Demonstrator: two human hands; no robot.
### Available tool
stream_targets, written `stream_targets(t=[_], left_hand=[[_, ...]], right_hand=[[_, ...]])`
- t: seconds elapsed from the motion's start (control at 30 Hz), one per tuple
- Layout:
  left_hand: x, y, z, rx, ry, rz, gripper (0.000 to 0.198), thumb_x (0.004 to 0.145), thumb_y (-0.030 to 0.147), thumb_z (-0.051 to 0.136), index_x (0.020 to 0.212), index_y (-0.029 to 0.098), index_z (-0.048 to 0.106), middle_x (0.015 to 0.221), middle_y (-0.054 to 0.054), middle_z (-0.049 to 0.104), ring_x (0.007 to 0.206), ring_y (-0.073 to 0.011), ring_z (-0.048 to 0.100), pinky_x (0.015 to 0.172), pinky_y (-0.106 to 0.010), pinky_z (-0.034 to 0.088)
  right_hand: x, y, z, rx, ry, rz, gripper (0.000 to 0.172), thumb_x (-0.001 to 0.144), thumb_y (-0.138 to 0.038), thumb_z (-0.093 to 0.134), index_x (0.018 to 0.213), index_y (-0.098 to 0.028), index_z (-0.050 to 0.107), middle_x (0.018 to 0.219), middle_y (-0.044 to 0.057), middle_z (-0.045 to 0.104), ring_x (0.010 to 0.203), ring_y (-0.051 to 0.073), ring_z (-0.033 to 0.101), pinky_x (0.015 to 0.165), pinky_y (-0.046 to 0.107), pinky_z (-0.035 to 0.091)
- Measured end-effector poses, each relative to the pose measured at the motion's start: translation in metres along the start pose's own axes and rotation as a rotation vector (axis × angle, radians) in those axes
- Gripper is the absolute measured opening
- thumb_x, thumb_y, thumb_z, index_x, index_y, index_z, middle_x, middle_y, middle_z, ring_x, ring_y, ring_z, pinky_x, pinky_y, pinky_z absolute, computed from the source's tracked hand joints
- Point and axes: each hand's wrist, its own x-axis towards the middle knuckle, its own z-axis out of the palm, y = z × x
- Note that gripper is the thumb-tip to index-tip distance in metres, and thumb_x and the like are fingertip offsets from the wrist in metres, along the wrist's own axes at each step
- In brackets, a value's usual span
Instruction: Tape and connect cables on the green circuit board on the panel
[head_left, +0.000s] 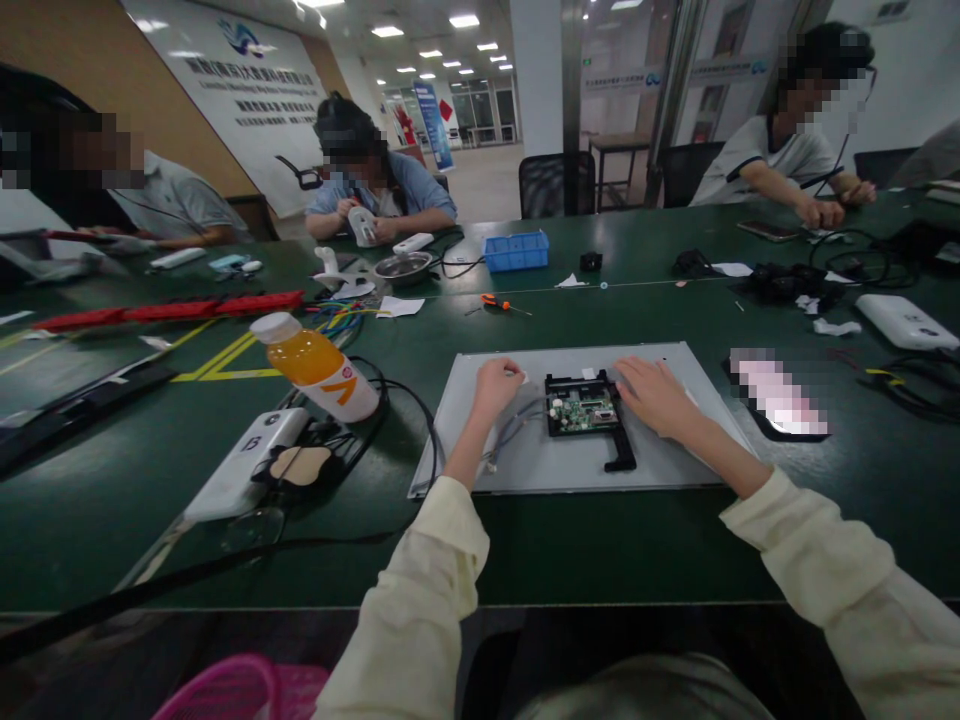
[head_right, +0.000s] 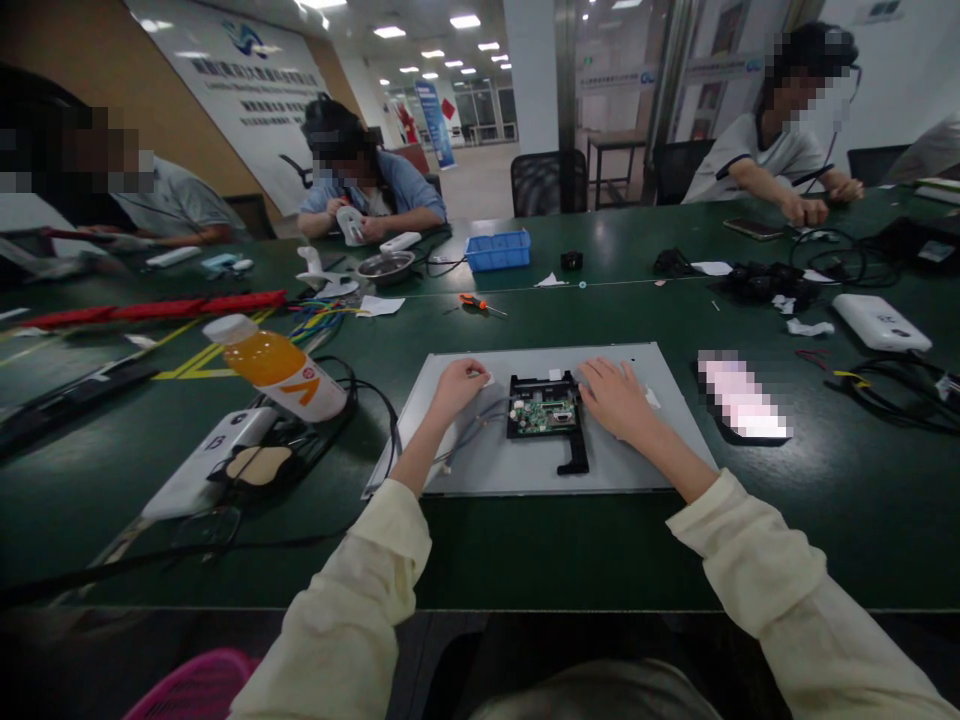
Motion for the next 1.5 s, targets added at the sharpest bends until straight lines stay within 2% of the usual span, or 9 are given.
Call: stream_targets(t=[0.2,0.43,0.6,0.73,0.9,1.0,1.13,1.27,1.5], left_hand=[[0.0,0.0,0.002,0.126,0.077,-0.006,0.01,0.075,0.02,0.059,0.08,0.017,0.067,0.091,-0.008,0.064,0.091,-0.0208,0.059,0.091,-0.034,0.043],[-0.021,0.007,0.004,0.187,0.225,0.022,0.024,0.08,0.02,0.055,0.104,0.017,0.059,0.109,-0.012,0.057,0.104,-0.0262,0.054,0.091,-0.038,0.044],[-0.033,0.023,0.001,0.188,0.312,0.165,0.032,0.085,0.018,0.05,0.117,0.016,0.052,0.122,-0.014,0.052,0.115,-0.0274,0.049,0.096,-0.043,0.042],[-0.043,0.037,0.002,0.131,0.234,0.349,0.032,0.091,0.019,0.042,0.121,0.015,0.049,0.124,-0.012,0.054,0.12,-0.0235,0.048,0.104,-0.041,0.038],[-0.061,0.051,0.008,0.136,0.032,0.405,0.041,0.097,0.035,0.034,0.131,0.014,0.043,0.135,-0.014,0.05,0.129,-0.0237,0.043,0.107,-0.042,0.036],[-0.071,0.057,0.009,0.158,-0.048,0.38,0.048,0.097,0.042,0.03,0.135,0.014,0.04,0.142,-0.016,0.044,0.134,-0.025,0.038,0.109,-0.044,0.033],[-0.076,0.059,0.011,0.187,-0.073,0.35,0.053,0.096,0.046,0.031,0.138,0.014,0.037,0.147,-0.017,0.037,0.137,-0.0269,0.033,0.111,-0.047,0.029],[-0.076,0.056,0.014,0.194,-0.078,0.347,0.053,0.096,0.045,0.032,0.139,0.013,0.036,0.148,-0.017,0.036,0.138,-0.0266,0.033,0.111,-0.046,0.029],[-0.075,0.053,0.012,0.151,-0.093,0.296,0.051,0.095,0.043,0.035,0.139,0.017,0.038,0.149,-0.013,0.036,0.137,-0.0259,0.034,0.111,-0.043,0.032]], right_hand=[[0.036,-0.018,-0.005,0.187,0.045,-0.187,0.038,0.092,-0.031,0.045,0.125,-0.02,0.06,0.126,0.011,0.061,0.117,0.023,0.055,0.102,0.039,0.04],[0.046,-0.024,0.007,0.109,-0.019,-0.147,0.028,0.091,-0.024,0.048,0.108,-0.019,0.07,0.1,0.009,0.072,0.097,0.021,0.063,0.089,0.032,0.045],[0.043,-0.019,-0.007,0.092,0.114,-0.094,0.029,0.093,-0.021,0.044,0.104,-0.017,0.07,0.103,0.008,0.071,0.097,0.02,0.063,0.089,0.032,0.044],[0.031,-0.002,-0.02,0.02,0.23,-0.031,0.03,0.092,-0.019,0.043,0.108,-0.014,0.068,0.114,0.011,0.067,0.109,0.024,0.057,0.098,0.038,0.04],[0.012,0.02,-0.004,-0.044,0.066,0.08,0.04,0.085,-0.007,0.041,0.115,-0.016,0.065,0.127,0.013,0.061,0.12,0.029,0.051,0.099,0.047,0.039],[0.008,0.025,0.005,0.046,0.059,0.095,0.042,0.087,-0.008,0.035,0.118,-0.012,0.063,0.127,0.014,0.06,0.121,0.026,0.052,0.101,0.044,0.041],[0.004,0.019,0.007,0.125,0.132,0.048,0.041,0.09,-0.016,0.035,0.121,-0.012,0.06,0.127,0.015,0.059,0.122,0.025,0.05,0.105,0.044,0.039],[-0.002,0.009,0.007,0.117,0.087,-0.027,0.042,0.09,-0.033,0.047,0.128,-0.018,0.055,0.139,0.014,0.05,0.132,0.029,0.04,0.105,0.049,0.038],[-0.002,0.013,0.002,0.165,0.062,0.112,0.051,0.089,-0.036,0.048,0.137,-0.02,0.043,0.134,0.013,0.052,0.124,0.028,0.047,0.102,0.046,0.041]])
